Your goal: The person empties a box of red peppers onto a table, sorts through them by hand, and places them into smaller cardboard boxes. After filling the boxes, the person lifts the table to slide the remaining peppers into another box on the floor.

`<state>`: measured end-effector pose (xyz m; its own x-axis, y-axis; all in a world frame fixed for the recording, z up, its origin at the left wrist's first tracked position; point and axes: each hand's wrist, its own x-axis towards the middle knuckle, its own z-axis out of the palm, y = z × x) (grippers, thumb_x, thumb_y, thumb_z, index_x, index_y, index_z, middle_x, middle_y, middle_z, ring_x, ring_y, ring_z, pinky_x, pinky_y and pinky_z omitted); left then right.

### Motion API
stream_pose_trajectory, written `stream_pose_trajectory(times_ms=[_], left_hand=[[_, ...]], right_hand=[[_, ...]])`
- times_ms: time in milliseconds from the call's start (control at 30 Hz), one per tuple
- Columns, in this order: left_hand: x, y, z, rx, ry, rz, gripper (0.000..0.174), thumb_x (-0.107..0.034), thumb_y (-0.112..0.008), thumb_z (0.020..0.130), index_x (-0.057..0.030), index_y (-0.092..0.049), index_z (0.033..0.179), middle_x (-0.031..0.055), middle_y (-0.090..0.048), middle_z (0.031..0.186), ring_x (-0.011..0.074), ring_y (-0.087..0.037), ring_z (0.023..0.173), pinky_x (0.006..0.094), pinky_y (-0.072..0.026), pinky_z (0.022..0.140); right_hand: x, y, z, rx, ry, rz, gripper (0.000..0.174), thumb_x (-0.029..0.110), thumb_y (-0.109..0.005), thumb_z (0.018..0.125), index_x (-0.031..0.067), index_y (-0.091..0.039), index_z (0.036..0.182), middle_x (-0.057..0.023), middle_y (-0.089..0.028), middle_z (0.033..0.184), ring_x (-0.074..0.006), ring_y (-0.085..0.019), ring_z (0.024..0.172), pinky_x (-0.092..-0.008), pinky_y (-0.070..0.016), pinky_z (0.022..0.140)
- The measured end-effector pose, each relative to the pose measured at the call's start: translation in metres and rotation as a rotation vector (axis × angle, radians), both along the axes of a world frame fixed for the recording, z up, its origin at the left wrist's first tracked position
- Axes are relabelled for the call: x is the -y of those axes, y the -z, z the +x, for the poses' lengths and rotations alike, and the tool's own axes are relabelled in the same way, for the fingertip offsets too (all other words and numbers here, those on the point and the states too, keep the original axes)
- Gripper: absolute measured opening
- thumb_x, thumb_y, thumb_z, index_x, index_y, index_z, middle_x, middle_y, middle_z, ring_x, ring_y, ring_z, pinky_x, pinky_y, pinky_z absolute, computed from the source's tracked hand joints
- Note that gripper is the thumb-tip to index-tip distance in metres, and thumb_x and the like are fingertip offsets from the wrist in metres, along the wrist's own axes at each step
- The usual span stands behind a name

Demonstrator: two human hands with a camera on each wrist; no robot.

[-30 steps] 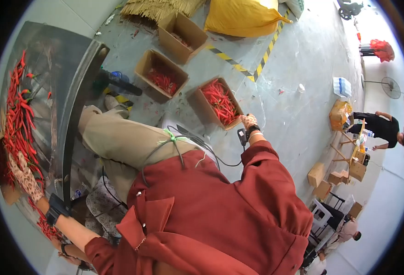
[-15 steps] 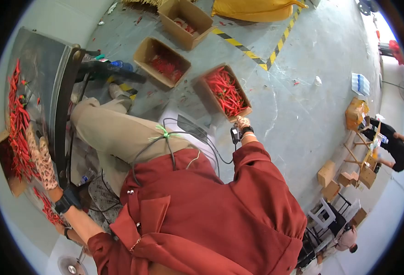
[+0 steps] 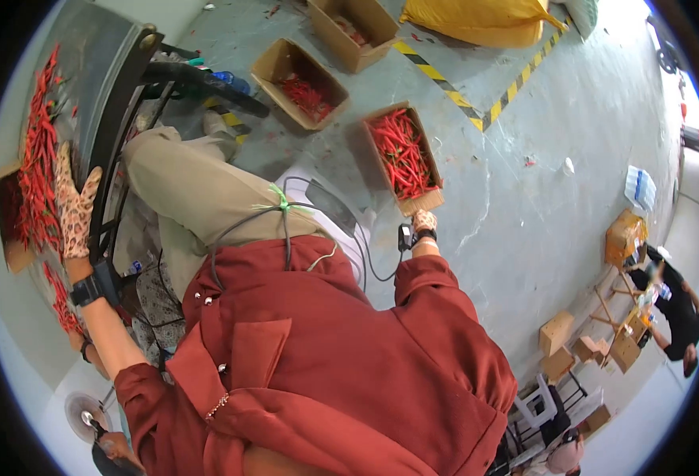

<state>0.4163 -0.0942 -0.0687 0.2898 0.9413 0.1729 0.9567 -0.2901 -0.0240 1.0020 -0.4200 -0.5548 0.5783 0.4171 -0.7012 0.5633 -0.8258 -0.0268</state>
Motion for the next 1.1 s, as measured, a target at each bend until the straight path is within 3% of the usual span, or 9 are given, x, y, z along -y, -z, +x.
stream_pose_trajectory(times_ms=[67,267,300,467,533,600,633,667,1100], left_hand=[[0.003,-0.002,0.01,-0.038,-0.047,0.037,0.065,-0.023,-0.064,0.088,-0.001,-0.035,0.142,0.0191,-0.036,0.146,0.0305,-0.033,0.136,0.0381,-0.0261,0.113],[0.002,0.003,0.007,0.009,-0.006,0.108,0.066,-0.026,-0.066,0.088,0.0008,-0.037,0.141,0.018,-0.043,0.142,0.03,-0.038,0.133,0.0383,-0.0288,0.112],[0.007,-0.003,0.02,-0.034,-0.017,0.14,0.067,-0.029,-0.067,0.087,0.0004,-0.039,0.14,0.0177,-0.045,0.14,0.0287,-0.041,0.132,0.0376,-0.0314,0.11],[0.008,0.014,0.007,-0.101,-0.035,0.215,0.085,-0.047,-0.069,0.078,-0.0045,-0.035,0.144,0.0164,-0.039,0.145,0.0298,-0.036,0.135,0.0404,-0.0274,0.113],[0.017,-0.009,0.029,-0.048,-0.175,0.033,0.085,-0.054,-0.059,0.083,-0.0056,-0.03,0.146,0.0167,-0.03,0.151,0.0304,-0.025,0.142,0.0421,-0.014,0.117],[0.018,-0.014,0.024,-0.001,-0.142,-0.01,0.082,-0.054,-0.055,0.086,-0.0063,-0.029,0.147,0.0168,-0.026,0.153,0.0309,-0.02,0.143,0.0444,-0.0085,0.118],[0.017,-0.016,0.02,0.03,-0.15,-0.033,0.082,-0.057,-0.053,0.087,-0.0072,-0.027,0.148,0.0164,-0.025,0.153,0.03,-0.019,0.144,0.0454,-0.007,0.118],[0.018,-0.017,0.013,0.063,-0.154,-0.06,0.083,-0.059,-0.05,0.088,-0.008,-0.026,0.148,0.0159,-0.024,0.154,0.029,-0.018,0.144,0.0465,-0.0055,0.118],[0.021,-0.018,-0.161,0.431,-0.724,0.364,0.086,-0.044,-0.067,0.083,-0.0014,-0.027,0.146,0.0247,-0.028,0.149,0.0388,-0.023,0.14,0.0453,-0.0214,0.114]], right_hand=[[-0.004,-0.031,0.003,-0.038,-0.415,-0.006,0.021,0.019,-0.057,0.082,0.0081,-0.073,0.091,-0.0189,-0.068,0.097,-0.0299,-0.067,0.096,-0.0412,-0.0528,0.083],[0.011,-0.027,0.012,-0.115,-0.528,0.413,0.017,0.018,-0.052,0.086,0.008,-0.067,0.083,-0.0197,-0.068,0.087,-0.0357,-0.066,0.083,-0.0457,-0.0529,0.074],[-0.006,-0.068,0.008,-0.278,-0.62,0.193,0.034,0.01,-0.044,0.09,0.0064,-0.048,0.124,-0.0126,-0.061,0.11,-0.0312,-0.057,0.102,-0.0409,-0.0426,0.096],[-0.11,-0.159,-0.034,-0.675,0.483,0.453,0.022,0.022,-0.05,0.092,0.0053,-0.064,0.086,-0.0088,-0.063,0.072,-0.0174,-0.06,0.061,-0.0305,-0.0511,0.057],[-0.152,-0.18,-0.034,-0.571,0.274,0.709,0.028,0.027,-0.048,0.096,0.006,-0.064,0.086,-0.0065,-0.062,0.069,-0.0153,-0.059,0.059,-0.0293,-0.0488,0.054],[-0.205,-0.228,-0.03,-0.039,-0.678,1.11,0.032,0.029,-0.047,0.098,0.0048,-0.065,0.086,-0.0026,-0.057,0.064,-0.0121,-0.054,0.053,-0.0277,-0.0446,0.048],[-0.234,-0.261,-0.04,-0.508,0.003,0.997,0.029,0.026,-0.05,0.097,0.0031,-0.064,0.085,-0.0015,-0.053,0.06,-0.0109,-0.051,0.051,-0.0277,-0.0414,0.046],[-0.259,-0.309,-0.057,-0.598,0.042,1.039,0.025,0.022,-0.051,0.097,0.0036,-0.064,0.085,-0.0021,-0.055,0.065,-0.0097,-0.049,0.054,-0.0253,-0.039,0.047],[-0.43,-0.575,-0.323,-0.612,-1.22,1.086,0.047,0.029,-0.061,0.089,-0.0004,-0.053,0.125,-0.0171,-0.063,0.112,-0.0274,-0.064,0.097,-0.0355,-0.0493,0.087]])
